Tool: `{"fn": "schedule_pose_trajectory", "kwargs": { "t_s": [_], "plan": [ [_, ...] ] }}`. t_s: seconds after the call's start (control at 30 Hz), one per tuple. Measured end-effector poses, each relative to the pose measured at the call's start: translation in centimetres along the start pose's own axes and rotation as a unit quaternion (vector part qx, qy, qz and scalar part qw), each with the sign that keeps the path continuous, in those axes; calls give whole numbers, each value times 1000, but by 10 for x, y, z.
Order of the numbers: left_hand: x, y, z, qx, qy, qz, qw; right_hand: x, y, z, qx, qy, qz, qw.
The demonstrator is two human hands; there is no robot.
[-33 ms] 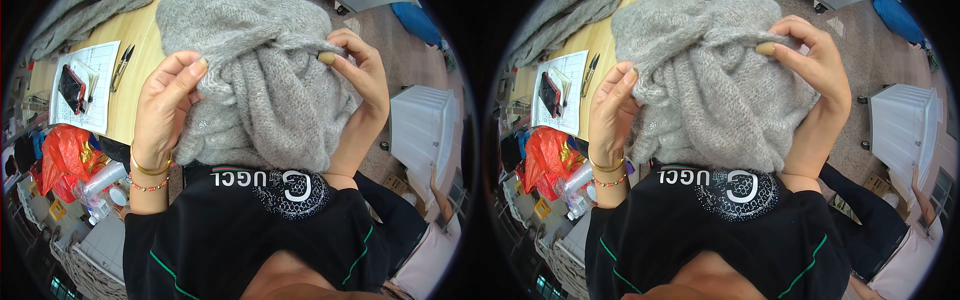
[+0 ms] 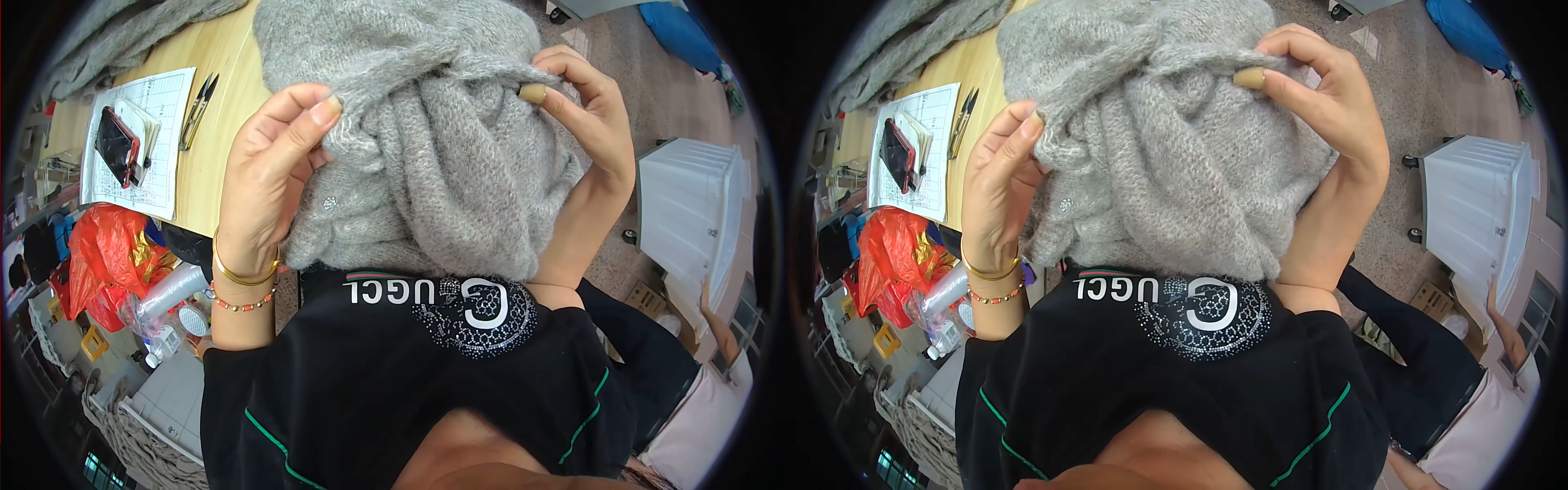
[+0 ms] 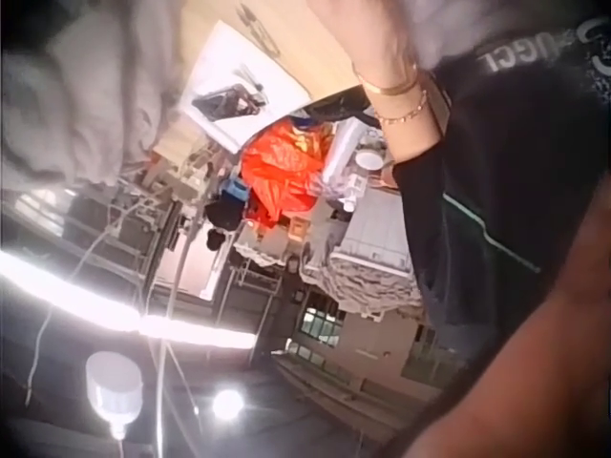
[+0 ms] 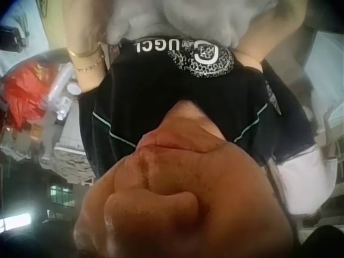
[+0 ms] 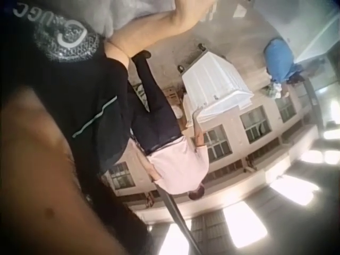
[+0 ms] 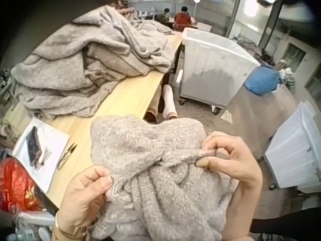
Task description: Finishing or repairing a gray knit sweater using a needle and thread.
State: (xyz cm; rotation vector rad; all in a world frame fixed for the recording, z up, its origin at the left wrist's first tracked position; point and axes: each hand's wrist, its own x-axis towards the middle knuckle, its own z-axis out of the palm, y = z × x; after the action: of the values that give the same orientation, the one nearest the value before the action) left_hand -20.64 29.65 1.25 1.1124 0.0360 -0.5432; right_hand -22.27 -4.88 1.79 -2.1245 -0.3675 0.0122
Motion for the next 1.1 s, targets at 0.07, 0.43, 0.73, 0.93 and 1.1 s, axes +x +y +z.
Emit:
{"fn": "schedule_pose_trajectory", "kwargs": {
  "t_s": [0.07,0.43,0.73,0.93,1.1],
  "plan": [
    [-1,-2,0,12,-8,-16,1000,-3,-5,3,96,29,91,991],
    [0,-6,-2,74,-60,-29,995,-14,12,-9,106,8,78,991],
    [11,38,31,15,-52,97,994,-14,-34,-15,214,155,-12,964],
    [25,73,56,44,-153,115,981,-3,-90,-9,266,148,-165,938],
    [30,33,56,70,-93,122,986,21,-86,29,171,39,-48,983]
  ]
}}
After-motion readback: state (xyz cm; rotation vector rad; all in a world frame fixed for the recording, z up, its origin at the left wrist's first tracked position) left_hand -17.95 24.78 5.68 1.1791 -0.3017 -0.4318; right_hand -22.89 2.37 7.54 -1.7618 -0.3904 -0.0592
